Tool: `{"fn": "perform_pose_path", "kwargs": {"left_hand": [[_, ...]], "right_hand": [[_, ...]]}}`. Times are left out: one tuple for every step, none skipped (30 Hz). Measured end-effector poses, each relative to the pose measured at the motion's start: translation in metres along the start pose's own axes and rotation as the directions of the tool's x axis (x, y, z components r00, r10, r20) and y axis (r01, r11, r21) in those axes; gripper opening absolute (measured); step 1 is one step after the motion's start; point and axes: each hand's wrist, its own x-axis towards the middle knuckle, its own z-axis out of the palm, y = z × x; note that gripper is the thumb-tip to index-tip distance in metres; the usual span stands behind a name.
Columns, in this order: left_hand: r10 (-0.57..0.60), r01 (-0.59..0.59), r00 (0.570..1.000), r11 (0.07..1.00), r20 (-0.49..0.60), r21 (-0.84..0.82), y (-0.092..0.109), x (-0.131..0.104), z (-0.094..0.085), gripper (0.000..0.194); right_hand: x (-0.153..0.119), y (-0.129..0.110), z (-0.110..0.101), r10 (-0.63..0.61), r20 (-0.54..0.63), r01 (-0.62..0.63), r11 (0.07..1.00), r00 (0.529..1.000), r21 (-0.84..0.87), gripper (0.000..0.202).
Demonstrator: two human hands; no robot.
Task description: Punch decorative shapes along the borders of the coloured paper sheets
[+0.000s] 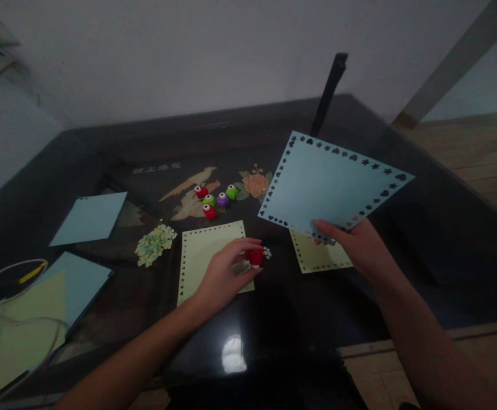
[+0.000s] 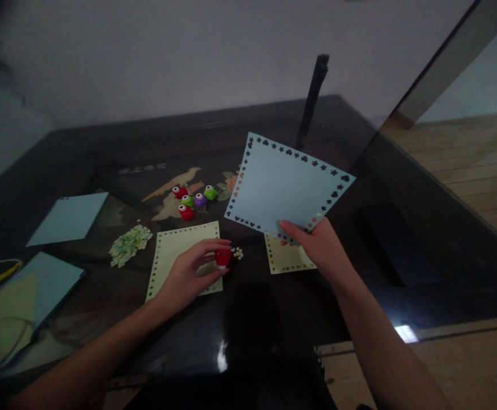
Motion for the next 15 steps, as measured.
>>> {"fn": "perform_pose_path", "kwargs": {"left_hand": [[0.008,-0.008,1.0,1.0,0.002,0.006,0.001,0.0,-0.001,0.027],[0.01,-0.01,1.0,1.0,0.005,0.007,0.003,0.001,-0.001,0.027],[0.003,-0.003,1.0,1.0,0.008,0.001,0.005,0.001,-0.002,0.028],[-0.011,0.012,1.0,1.0,0.01,-0.011,0.007,0.002,-0.004,0.029],[-0.034,0.034,0.999,0.999,0.012,-0.029,0.009,0.003,-0.005,0.031],[-0.06,0.06,0.998,0.997,0.016,-0.051,0.011,0.004,-0.007,0.033],[-0.086,0.088,0.996,0.993,0.024,-0.082,0.014,0.005,-0.009,0.035],[-0.112,0.115,0.993,0.986,0.035,-0.119,0.016,0.007,-0.011,0.036],[-0.135,0.14,0.99,0.977,0.044,-0.161,0.018,0.01,-0.013,0.036],[-0.155,0.162,0.987,0.964,0.049,-0.21,0.02,0.013,-0.015,0.035],[-0.171,0.179,0.984,0.948,0.053,-0.264,0.022,0.017,-0.017,0.034],[-0.182,0.19,0.982,0.93,0.054,-0.314,0.024,0.022,-0.018,0.034],[-0.191,0.197,0.98,0.915,0.054,-0.352,0.025,0.027,-0.018,0.034],[-0.193,0.198,0.98,0.907,0.053,-0.372,0.027,0.033,-0.018,0.034],[-0.185,0.191,0.981,0.907,0.052,-0.376,0.028,0.04,-0.017,0.034]], "right_hand": [[0.001,0.0,-0.001,-0.002,-0.005,0.002,1.0,1.0,0.003,0.034],[0.002,-0.001,-0.003,0.003,-0.012,-0.002,1.0,1.0,0.006,0.031],[0.002,-0.003,-0.005,0.011,-0.025,-0.01,1.0,1.0,0.007,0.03],[0.002,-0.004,-0.008,0.017,-0.043,-0.017,1.0,0.999,0.007,0.03],[0.001,-0.007,-0.011,0.019,-0.064,-0.019,1.0,0.998,0.008,0.03],[0.001,-0.009,-0.016,0.018,-0.087,-0.017,1.0,0.996,0.013,0.031],[-0.001,-0.01,-0.021,0.021,-0.103,-0.019,1.0,0.994,0.018,0.032],[-0.002,-0.012,-0.026,0.024,-0.114,-0.021,0.999,0.993,0.025,0.033],[-0.003,-0.012,-0.032,0.029,-0.121,-0.025,0.999,0.992,0.036,0.034],[-0.004,-0.012,-0.038,0.041,-0.126,-0.036,0.999,0.991,0.041,0.034],[-0.005,-0.011,-0.044,0.049,-0.136,-0.044,0.998,0.99,0.043,0.033],[-0.006,-0.009,-0.05,0.055,-0.15,-0.049,0.998,0.987,0.043,0.033],[-0.006,-0.006,-0.055,0.054,-0.168,-0.047,0.998,0.984,0.043,0.032],[-0.006,-0.003,-0.06,0.051,-0.189,-0.043,0.998,0.981,0.048,0.032],[-0.005,0.0,-0.063,0.052,-0.203,-0.042,0.998,0.978,0.057,0.032]]}}
